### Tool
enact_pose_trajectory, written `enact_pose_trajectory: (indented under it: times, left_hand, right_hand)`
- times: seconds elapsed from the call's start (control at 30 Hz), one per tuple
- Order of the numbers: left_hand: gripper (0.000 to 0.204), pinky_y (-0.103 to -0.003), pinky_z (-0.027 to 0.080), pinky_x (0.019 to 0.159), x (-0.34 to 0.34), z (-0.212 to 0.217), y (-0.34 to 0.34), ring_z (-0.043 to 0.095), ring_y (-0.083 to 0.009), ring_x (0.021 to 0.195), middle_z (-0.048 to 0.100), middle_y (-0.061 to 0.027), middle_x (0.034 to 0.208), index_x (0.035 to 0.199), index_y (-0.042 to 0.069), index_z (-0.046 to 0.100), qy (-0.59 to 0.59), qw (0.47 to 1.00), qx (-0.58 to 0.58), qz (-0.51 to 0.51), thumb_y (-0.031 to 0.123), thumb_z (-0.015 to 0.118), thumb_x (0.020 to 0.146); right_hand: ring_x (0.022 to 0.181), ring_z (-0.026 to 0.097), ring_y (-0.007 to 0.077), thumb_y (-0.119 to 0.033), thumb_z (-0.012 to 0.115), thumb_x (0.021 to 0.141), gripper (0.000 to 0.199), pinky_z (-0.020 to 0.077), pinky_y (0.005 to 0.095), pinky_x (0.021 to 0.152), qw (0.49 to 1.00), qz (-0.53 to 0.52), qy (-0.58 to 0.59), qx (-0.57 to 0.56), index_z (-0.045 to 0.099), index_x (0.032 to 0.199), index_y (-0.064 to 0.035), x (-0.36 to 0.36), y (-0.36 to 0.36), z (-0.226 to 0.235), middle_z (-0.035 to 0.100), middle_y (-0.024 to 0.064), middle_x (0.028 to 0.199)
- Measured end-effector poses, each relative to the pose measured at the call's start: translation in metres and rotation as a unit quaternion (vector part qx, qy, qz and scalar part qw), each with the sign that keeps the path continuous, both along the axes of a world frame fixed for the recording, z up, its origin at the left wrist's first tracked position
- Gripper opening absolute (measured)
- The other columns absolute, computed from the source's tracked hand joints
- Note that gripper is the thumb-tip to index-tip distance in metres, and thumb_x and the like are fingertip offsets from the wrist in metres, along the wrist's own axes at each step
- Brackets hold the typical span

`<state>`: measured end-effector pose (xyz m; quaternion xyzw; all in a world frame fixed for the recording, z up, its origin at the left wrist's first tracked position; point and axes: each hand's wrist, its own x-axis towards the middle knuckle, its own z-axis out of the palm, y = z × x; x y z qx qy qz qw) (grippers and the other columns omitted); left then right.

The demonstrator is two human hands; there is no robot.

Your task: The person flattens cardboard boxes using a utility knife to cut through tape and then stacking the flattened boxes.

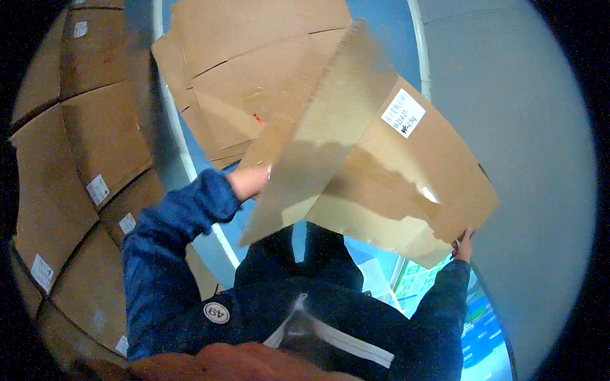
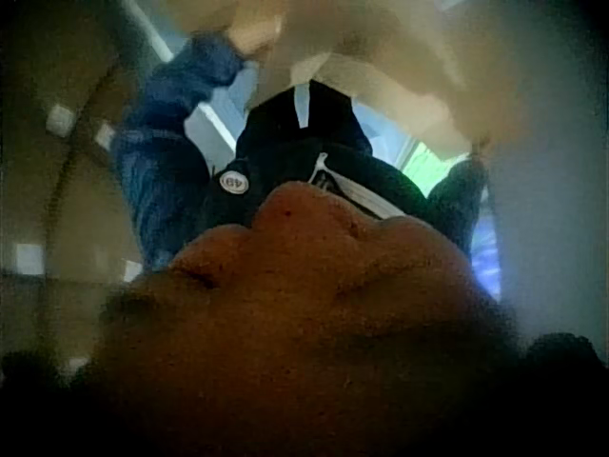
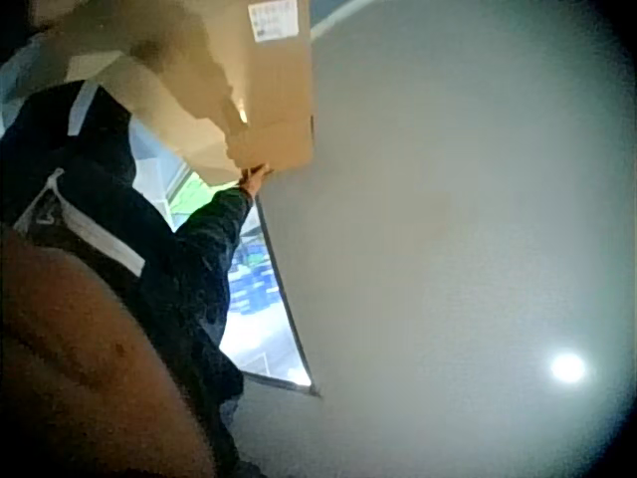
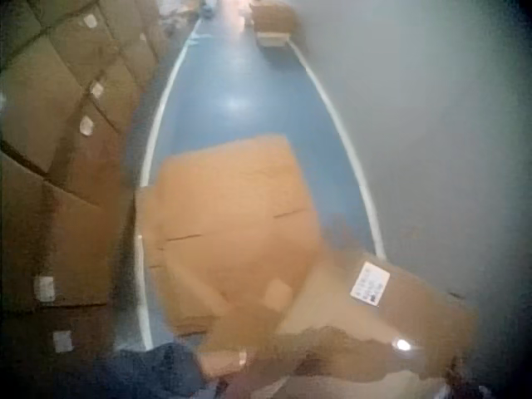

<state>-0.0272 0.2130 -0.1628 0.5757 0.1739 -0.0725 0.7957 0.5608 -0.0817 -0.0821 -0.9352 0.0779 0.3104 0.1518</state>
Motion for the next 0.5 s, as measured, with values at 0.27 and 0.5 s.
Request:
enact_pose_trajectory:
  times: [0.27, 0.5]
  left_hand:
    - [0.063, -0.039, 0.03, 0.102, 0.074, 0.01, 0.01, 0.032, -0.0253, 0.126, 0.024, -0.0111, 0.143, 0.144, 0.015, 0.007, -0.022, 0.84, -0.16, 0.518, 0.034, 0.041, 0.094]
    - [0.065, -0.036, 0.021, 0.109, 0.071, -0.003, 0.06, 0.015, -0.0214, 0.138, 0.009, -0.0084, 0.151, 0.145, 0.017, -0.002, -0.097, 0.811, -0.15, 0.557, 0.038, 0.034, 0.096]
  right_hand:
    - [0.049, 0.042, 0.0073, -0.068, 0.047, 0.079, 0.07, 0.025, 0.0189, 0.037, 1.0, 0.002, -0.005, 0.018, 0.051, 0.115, -0.0076, -0.003, -0.017, 0.002, 0.059, 0.0008, 0.093]
    - [0.045, 0.04, 0.0064, -0.062, 0.053, 0.08, 0.051, 0.0231, 0.0195, 0.037, 0.996, 0.033, -0.058, 0.057, 0.056, 0.093, -0.0119, 0.002, -0.038, -0.008, 0.055, -0.0025, 0.071]
